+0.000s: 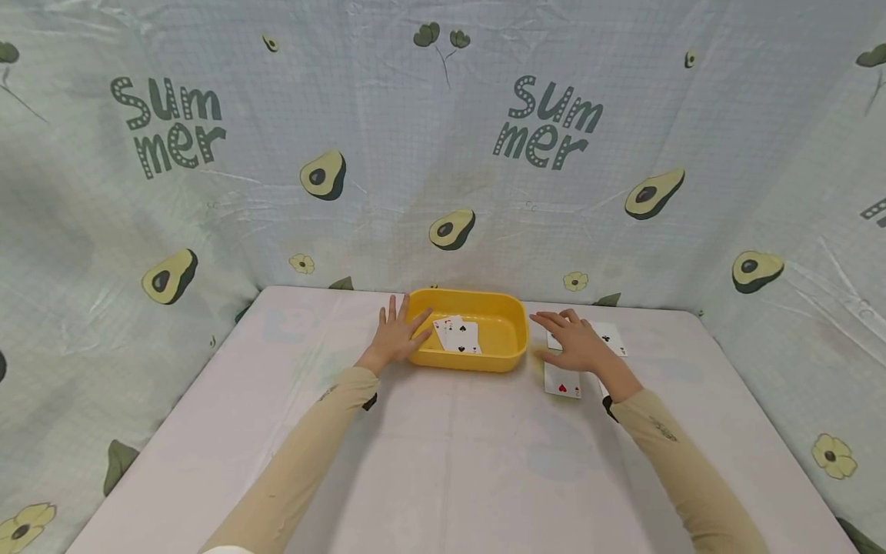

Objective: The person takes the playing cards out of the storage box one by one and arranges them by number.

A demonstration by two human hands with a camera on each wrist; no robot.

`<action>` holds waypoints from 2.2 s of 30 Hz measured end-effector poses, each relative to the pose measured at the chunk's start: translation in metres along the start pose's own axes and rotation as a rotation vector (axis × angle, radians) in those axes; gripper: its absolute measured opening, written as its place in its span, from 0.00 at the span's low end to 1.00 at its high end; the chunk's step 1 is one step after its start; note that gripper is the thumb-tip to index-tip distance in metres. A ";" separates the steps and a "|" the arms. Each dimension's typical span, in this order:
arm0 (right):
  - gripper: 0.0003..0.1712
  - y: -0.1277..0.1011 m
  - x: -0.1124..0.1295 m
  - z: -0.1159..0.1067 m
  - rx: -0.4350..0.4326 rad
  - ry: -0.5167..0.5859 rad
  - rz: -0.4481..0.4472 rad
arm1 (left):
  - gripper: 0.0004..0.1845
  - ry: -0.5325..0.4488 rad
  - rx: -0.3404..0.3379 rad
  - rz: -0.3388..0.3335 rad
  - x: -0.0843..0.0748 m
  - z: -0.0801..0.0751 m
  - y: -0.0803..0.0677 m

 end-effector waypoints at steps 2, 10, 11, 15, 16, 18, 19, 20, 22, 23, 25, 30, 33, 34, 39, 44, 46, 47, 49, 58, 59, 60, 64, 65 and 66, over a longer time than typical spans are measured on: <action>0.38 0.006 0.004 0.000 -0.007 0.001 -0.019 | 0.28 0.001 0.002 0.002 0.000 -0.001 0.000; 0.37 0.030 0.021 0.001 -0.034 0.002 -0.042 | 0.28 0.007 0.012 0.001 0.000 0.000 0.001; 0.37 0.033 0.023 0.001 -0.032 0.008 -0.042 | 0.28 0.008 0.012 0.000 0.001 0.000 0.001; 0.37 0.045 0.030 0.004 -0.022 0.020 -0.052 | 0.28 0.008 0.014 -0.002 0.001 0.000 0.002; 0.37 0.047 0.031 0.005 -0.019 0.023 -0.052 | 0.28 0.008 0.012 -0.001 0.001 0.000 0.002; 0.37 0.052 0.034 0.006 -0.021 0.019 -0.062 | 0.28 0.005 0.010 0.000 0.001 0.000 0.002; 0.37 0.055 0.036 0.007 -0.022 0.016 -0.069 | 0.28 0.007 0.005 0.002 0.000 -0.001 0.001; 0.37 0.057 0.037 0.007 -0.026 0.018 -0.076 | 0.28 0.007 0.001 0.004 0.000 -0.001 0.001; 0.36 0.062 0.041 0.009 -0.031 0.027 -0.092 | 0.28 0.006 -0.005 0.006 0.000 -0.002 0.001; 0.36 0.064 0.042 0.010 -0.031 0.031 -0.099 | 0.28 0.005 -0.005 0.007 0.000 -0.002 0.001; 0.36 0.068 0.045 0.013 -0.020 0.035 -0.103 | 0.27 0.010 -0.007 0.008 0.000 -0.001 0.000; 0.37 0.079 0.050 0.022 0.024 0.021 -0.103 | 0.28 0.009 -0.003 0.008 0.000 0.000 0.000; 0.37 0.085 0.054 0.026 0.026 0.050 -0.126 | 0.27 0.001 0.000 0.007 0.000 0.000 -0.001; 0.37 0.086 0.055 0.028 0.021 0.052 -0.140 | 0.27 -0.001 0.001 0.007 0.000 0.000 -0.001; 0.38 0.094 0.057 0.034 0.007 0.065 -0.188 | 0.27 0.006 0.004 -0.003 0.000 -0.001 -0.001; 0.37 0.102 0.061 0.039 0.064 0.054 -0.122 | 0.27 0.013 0.004 -0.006 -0.001 -0.002 -0.001; 0.37 0.105 0.060 0.042 0.092 0.039 -0.091 | 0.27 0.005 0.007 -0.006 -0.001 -0.002 -0.001; 0.36 0.106 0.060 0.044 0.112 0.032 -0.071 | 0.28 0.004 0.009 -0.006 -0.001 -0.002 -0.002; 0.36 0.108 0.059 0.047 0.143 0.021 -0.046 | 0.28 0.001 0.016 -0.009 -0.001 -0.001 -0.001; 0.34 0.112 0.056 0.056 0.213 0.046 0.004 | 0.28 0.004 0.020 -0.010 -0.002 -0.002 -0.002; 0.34 0.112 0.055 0.057 0.220 0.047 0.009 | 0.27 0.007 0.021 -0.010 -0.001 -0.003 -0.001; 0.34 0.112 0.054 0.058 0.229 0.050 0.016 | 0.28 0.012 0.024 -0.011 -0.001 -0.003 -0.001; 0.35 0.112 0.049 0.064 0.279 0.056 0.047 | 0.28 0.012 0.024 -0.010 0.000 -0.001 0.000; 0.35 0.112 0.048 0.066 0.287 0.056 0.050 | 0.28 0.014 0.023 -0.009 0.000 0.000 0.001; 0.35 0.111 0.047 0.067 0.295 0.059 0.051 | 0.28 0.014 0.021 -0.008 0.000 0.001 0.001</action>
Point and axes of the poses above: each hand's wrist, its own y-axis towards the middle knuckle, its own z-axis out of the palm, x = y × z, the point moved 4 cm from there along y, towards the middle knuckle, and after that the axes turned 8 degrees about -z, right-handed, at the moved point
